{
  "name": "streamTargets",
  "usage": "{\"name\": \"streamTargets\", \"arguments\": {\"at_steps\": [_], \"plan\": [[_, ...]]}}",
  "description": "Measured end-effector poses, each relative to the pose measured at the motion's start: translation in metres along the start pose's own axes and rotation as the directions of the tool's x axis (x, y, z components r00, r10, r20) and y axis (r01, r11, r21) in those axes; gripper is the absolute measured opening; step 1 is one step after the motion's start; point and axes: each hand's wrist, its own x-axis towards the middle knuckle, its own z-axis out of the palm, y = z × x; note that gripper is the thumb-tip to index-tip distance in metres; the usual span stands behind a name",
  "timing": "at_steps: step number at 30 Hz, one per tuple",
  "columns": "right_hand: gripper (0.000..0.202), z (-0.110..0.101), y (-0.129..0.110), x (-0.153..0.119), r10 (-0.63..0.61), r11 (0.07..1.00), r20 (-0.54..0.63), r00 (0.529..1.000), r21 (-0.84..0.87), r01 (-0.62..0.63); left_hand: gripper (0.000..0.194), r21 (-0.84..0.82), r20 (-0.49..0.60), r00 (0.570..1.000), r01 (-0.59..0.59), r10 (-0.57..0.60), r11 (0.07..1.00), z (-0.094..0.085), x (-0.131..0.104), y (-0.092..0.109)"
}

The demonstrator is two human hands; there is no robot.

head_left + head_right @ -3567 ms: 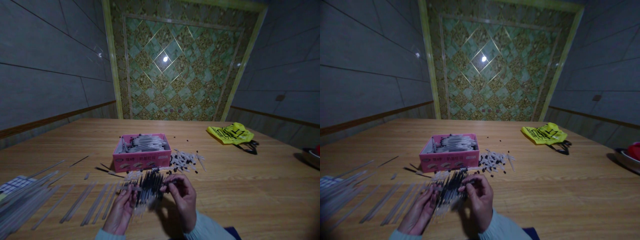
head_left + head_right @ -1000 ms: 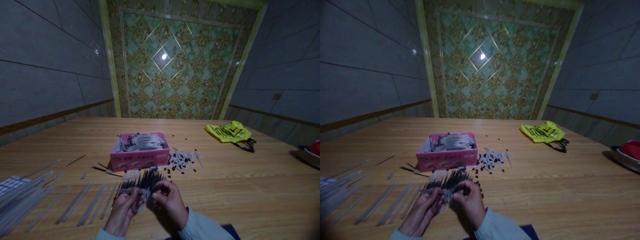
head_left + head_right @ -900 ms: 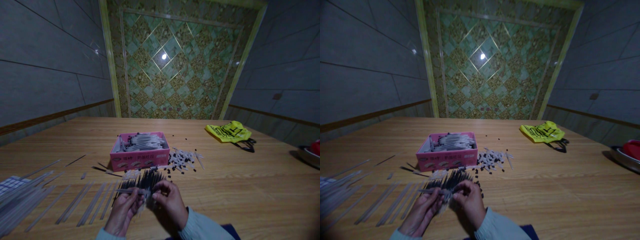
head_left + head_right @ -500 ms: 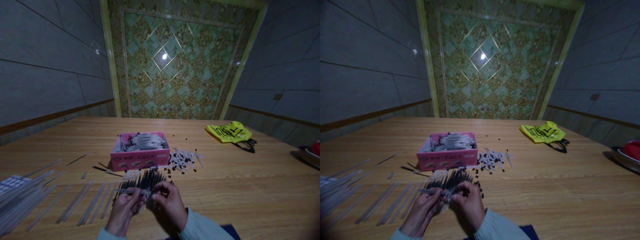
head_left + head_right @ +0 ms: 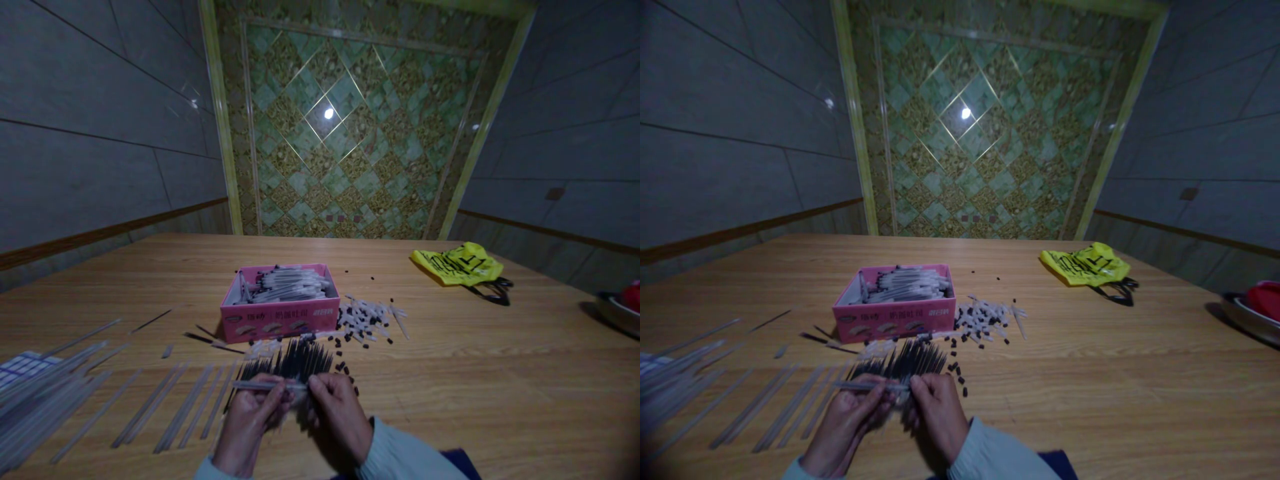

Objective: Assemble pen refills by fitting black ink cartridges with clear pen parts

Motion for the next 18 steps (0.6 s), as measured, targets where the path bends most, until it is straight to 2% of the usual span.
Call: {"name": "streamTargets", "arguments": {"at_steps": [5,8,11,16,18], "plan": [[0.028,-0.0011,-0.0026,-0.0011,-0.187,0.98,-0.08,0.979,-0.077,0.181,0.037,-0.01,-0.058,0.998,0.023,-0.024,1.0,0.0015,-0.0024,0.0064],[0.028,0.0002,-0.0002,-0.0015,-0.141,0.988,-0.057,0.988,-0.075,0.137,0.037,-0.008,-0.066,0.997,0.026,-0.026,1.0,0.0026,-0.0026,0.0056],[0.042,0.0,0.0023,-0.0017,-0.067,0.994,0.017,0.998,-0.084,0.068,0.037,0.001,-0.066,0.998,0.022,-0.022,1.0,0.0024,-0.0018,0.0034],[0.027,-0.0034,0.0029,-0.001,-0.217,0.962,-0.065,0.974,-0.184,0.202,0.035,-0.025,-0.069,0.998,0.012,-0.014,1.0,0.0008,-0.0009,0.0029],[0.028,-0.0046,0.005,-0.0007,-0.203,0.96,-0.051,0.978,-0.207,0.189,0.035,-0.022,-0.072,0.997,0.021,-0.022,1.0,0.001,-0.0011,0.0032]]}}
